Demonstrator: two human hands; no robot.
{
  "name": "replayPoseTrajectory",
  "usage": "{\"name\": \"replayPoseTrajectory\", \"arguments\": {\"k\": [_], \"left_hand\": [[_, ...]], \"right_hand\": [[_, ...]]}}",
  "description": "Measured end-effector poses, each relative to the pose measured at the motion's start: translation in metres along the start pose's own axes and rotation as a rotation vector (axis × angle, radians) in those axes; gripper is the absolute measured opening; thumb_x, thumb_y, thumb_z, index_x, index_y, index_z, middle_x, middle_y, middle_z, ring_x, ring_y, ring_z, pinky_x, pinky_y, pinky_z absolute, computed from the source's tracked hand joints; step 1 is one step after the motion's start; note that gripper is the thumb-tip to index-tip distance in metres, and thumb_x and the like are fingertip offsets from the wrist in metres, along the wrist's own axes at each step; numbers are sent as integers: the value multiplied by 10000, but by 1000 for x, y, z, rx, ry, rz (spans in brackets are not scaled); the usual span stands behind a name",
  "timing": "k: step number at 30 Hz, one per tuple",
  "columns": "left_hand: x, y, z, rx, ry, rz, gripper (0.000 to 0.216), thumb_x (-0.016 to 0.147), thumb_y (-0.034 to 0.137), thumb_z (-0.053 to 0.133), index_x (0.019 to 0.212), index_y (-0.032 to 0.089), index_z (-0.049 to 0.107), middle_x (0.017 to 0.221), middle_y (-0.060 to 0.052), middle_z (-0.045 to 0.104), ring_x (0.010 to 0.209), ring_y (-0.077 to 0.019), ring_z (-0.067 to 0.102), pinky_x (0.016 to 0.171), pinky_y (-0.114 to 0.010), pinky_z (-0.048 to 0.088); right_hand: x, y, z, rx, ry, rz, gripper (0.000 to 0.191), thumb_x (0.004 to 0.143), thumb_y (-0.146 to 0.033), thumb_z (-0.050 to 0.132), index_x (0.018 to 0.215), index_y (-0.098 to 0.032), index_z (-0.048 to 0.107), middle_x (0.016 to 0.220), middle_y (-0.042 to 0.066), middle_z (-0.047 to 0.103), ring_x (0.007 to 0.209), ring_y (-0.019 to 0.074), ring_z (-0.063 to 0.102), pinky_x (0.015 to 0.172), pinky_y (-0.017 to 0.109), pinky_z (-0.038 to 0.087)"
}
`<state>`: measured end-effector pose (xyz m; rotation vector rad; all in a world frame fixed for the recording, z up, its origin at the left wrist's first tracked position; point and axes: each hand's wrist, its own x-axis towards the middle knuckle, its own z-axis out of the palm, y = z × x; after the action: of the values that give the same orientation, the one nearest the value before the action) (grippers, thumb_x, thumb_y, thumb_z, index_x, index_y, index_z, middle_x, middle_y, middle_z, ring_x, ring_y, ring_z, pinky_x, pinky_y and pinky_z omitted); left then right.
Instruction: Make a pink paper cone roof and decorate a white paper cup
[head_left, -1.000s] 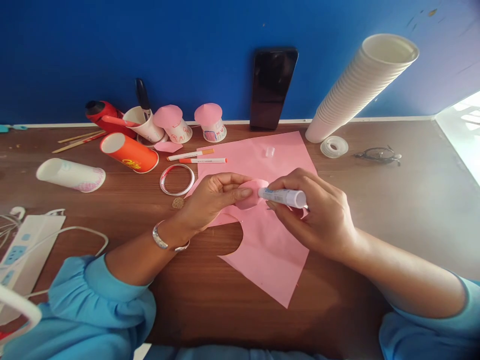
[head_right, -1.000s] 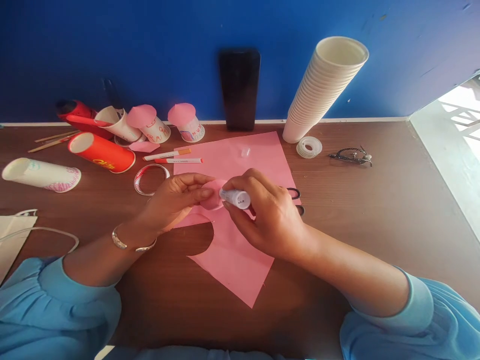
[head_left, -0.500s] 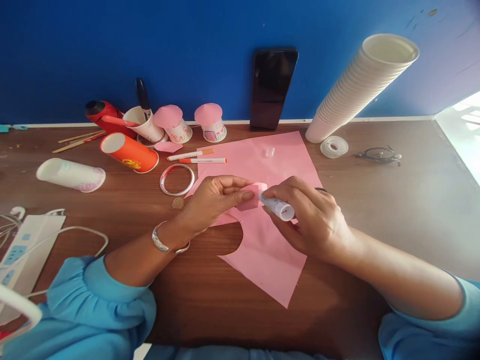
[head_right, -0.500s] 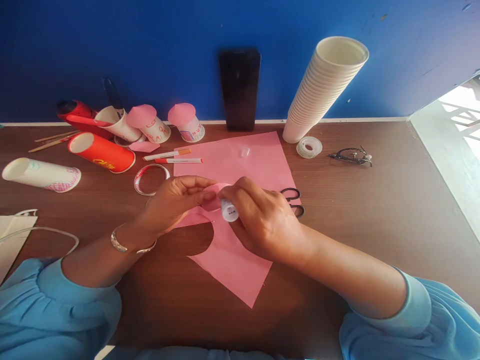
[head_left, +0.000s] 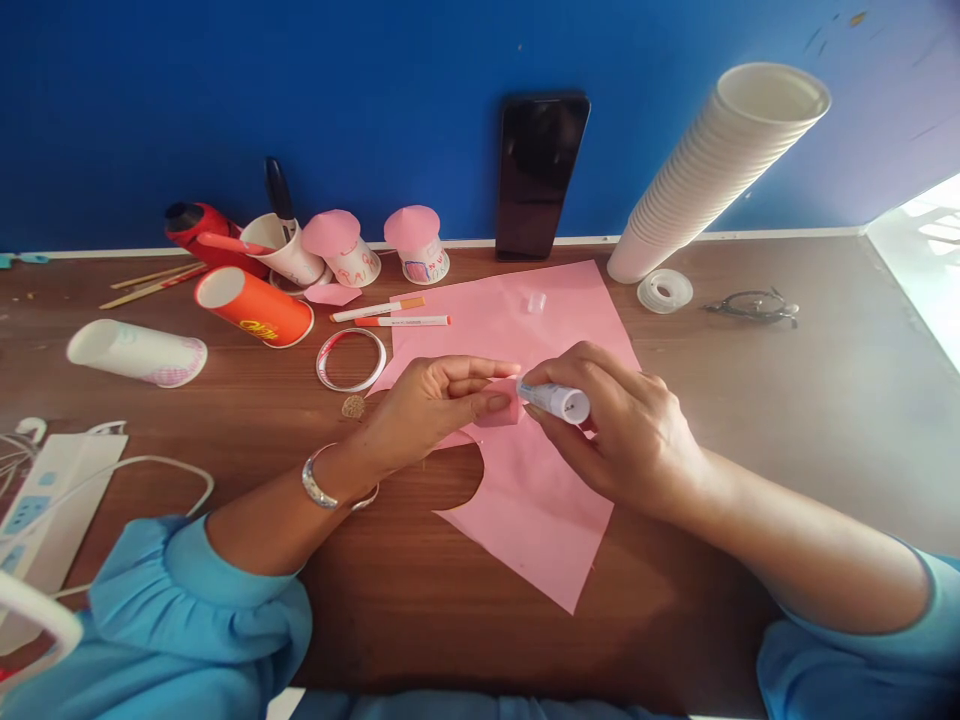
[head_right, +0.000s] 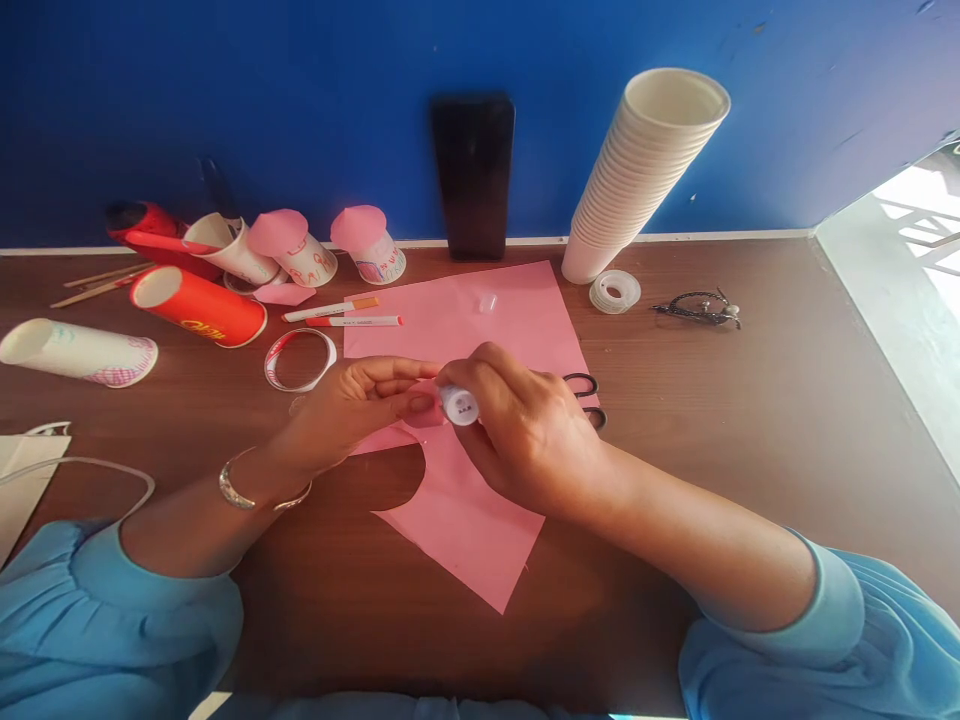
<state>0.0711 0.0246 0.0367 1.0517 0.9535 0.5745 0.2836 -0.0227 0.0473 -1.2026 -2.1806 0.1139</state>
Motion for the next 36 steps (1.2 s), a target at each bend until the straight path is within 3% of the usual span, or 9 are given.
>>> {"name": "replayPoseTrajectory", "arguments": {"k": [5,10,13,17,21,27,30,34,36], "left_hand": [[1,0,-3,75,19,0,437,770,364,881,1169,221,776,976,-49,835,923,-217,789,910,-352,624],[4,-3,-6,40,40,68,371,751,361,895,1074,211,792,1079,-64,820,957,-198,769,864,-288,608],[6,-6,-8,31,53,106,321,748,353,899,1015,210,793,1000,-47,820,877,-165,761,821,-262,602],[7,-6,-9,52,83,122,305,738,349,904,979,201,789,976,-43,809,842,-155,743,800,-260,597],[7,-5,-9,8,78,120,274,741,315,903,956,195,782,946,-28,796,809,-136,728,781,-246,600],[7,-7,-10,-79,25,154,214,759,251,894,941,211,788,910,6,782,766,-96,708,753,-205,597],[7,-8,-9,-96,-4,167,178,780,241,881,931,223,788,890,21,781,764,-86,704,766,-200,593],[7,-8,-9,-63,1,184,132,799,245,867,897,216,783,853,28,773,774,-83,697,768,-188,570],[7,-7,-10,-44,-1,194,114,812,249,858,884,214,778,837,29,771,783,-83,696,773,-185,559]], "right_hand": [[4,8,-3,41,90,50,165,932,-167,627,1084,-228,616,938,37,724,694,157,667,563,274,505],[13,34,1,391,278,384,188,909,-179,693,1019,-256,561,895,6,725,633,151,685,529,280,534],[14,50,11,699,156,530,214,922,-230,690,1049,-252,519,918,3,748,669,162,729,515,265,549],[11,58,25,936,69,590,355,920,-282,691,1238,-231,543,1008,23,737,795,169,743,649,303,606],[9,56,29,992,73,603,247,903,-282,702,1125,-208,622,932,2,691,837,154,710,757,320,600],[7,51,27,1063,117,726,208,849,-276,759,957,-228,587,775,-51,619,740,138,645,744,311,535],[7,47,26,1026,13,756,206,851,-356,785,969,-223,683,803,-30,629,741,139,610,739,308,504],[7,44,32,1076,-144,652,231,870,-456,764,918,-231,760,959,17,698,954,185,631,865,323,500],[7,42,35,1127,-222,699,292,817,-496,802,928,-229,762,961,23,699,960,199,631,842,332,516]]}}
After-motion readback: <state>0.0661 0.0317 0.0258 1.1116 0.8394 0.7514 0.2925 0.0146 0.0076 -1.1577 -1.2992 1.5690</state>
